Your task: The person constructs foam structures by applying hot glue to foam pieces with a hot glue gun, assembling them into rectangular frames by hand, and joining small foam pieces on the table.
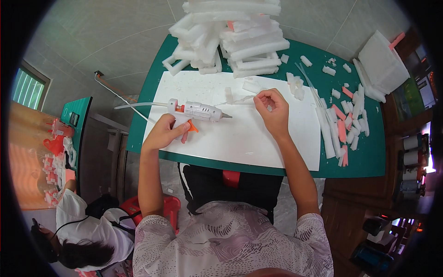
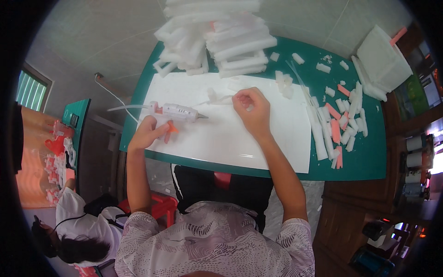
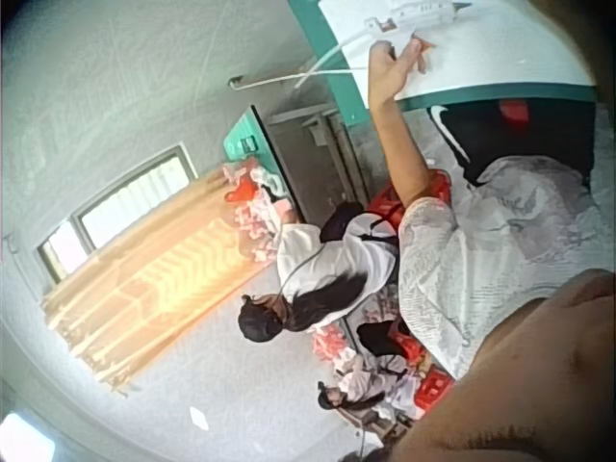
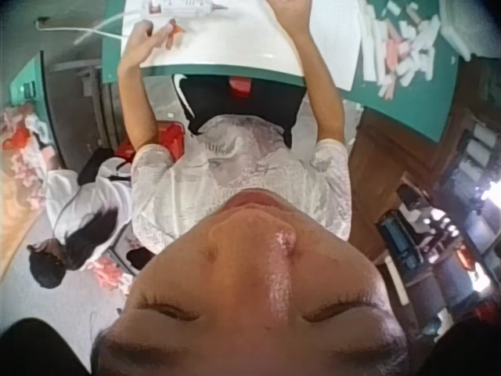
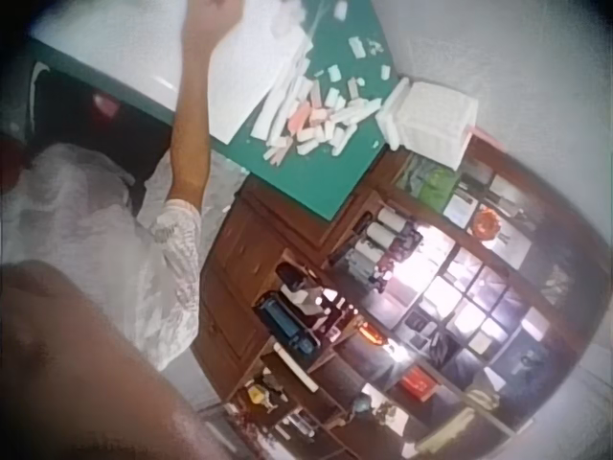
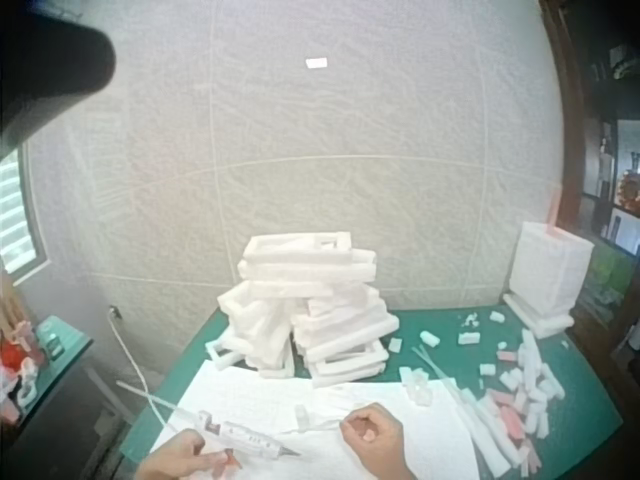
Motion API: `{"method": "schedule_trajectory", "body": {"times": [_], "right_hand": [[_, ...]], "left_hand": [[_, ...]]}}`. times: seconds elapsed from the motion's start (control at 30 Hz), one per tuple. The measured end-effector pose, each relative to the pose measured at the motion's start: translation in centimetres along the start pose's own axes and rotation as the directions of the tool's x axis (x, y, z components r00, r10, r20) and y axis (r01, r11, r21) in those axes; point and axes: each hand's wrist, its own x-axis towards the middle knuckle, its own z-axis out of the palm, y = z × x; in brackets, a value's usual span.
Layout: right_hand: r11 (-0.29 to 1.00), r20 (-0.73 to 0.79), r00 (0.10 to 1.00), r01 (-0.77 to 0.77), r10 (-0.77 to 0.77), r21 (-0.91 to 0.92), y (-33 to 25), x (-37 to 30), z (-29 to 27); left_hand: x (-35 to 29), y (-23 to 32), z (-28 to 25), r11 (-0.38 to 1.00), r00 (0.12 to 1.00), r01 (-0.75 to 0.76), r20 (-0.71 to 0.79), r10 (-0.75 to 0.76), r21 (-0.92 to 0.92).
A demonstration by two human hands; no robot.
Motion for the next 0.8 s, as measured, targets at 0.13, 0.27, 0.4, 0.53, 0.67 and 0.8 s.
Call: {"method": "schedule_trajectory", "body": {"times": [0.13,0.27,0.4,0.53,0.67,0.8], "right_hand": [[0.975,-0.019,0.992,0.116,-0.122,-0.191,-0.9,0.2,-0.1],[0.950,-0.026,0.981,0.181,-0.194,-0.253,-0.9,0.4,-0.3],[0.965,-0.017,0.989,0.141,-0.148,-0.219,-0.7,0.4,-0.4],[0.982,-0.021,0.997,0.066,-0.071,-0.177,-0.5,0.3,-0.6],[0.999,-0.041,0.998,-0.046,0.045,-0.010,0.6,0.4,-0.7],[0.991,-0.120,0.992,-0.030,0.045,0.128,0.9,0.8,-1.2]], "left_hand": [[-0.6,-0.4,-0.6,0.992,0.993,0.013,-0.121,0.003,0.129],[-1.1,-0.5,-0.7,0.995,0.981,-0.015,-0.190,0.035,0.103],[-1.5,-1.0,-0.6,0.997,0.966,-0.063,-0.254,0.049,-0.048],[-1.7,-1.2,-0.4,0.995,0.947,-0.084,-0.316,0.062,-0.057],[-2.3,-1.4,-0.6,0.994,0.941,-0.084,-0.333,0.055,-0.076],[-1.8,-0.9,-0.6,0.998,0.949,-0.009,-0.315,-0.010,-0.058]]}}
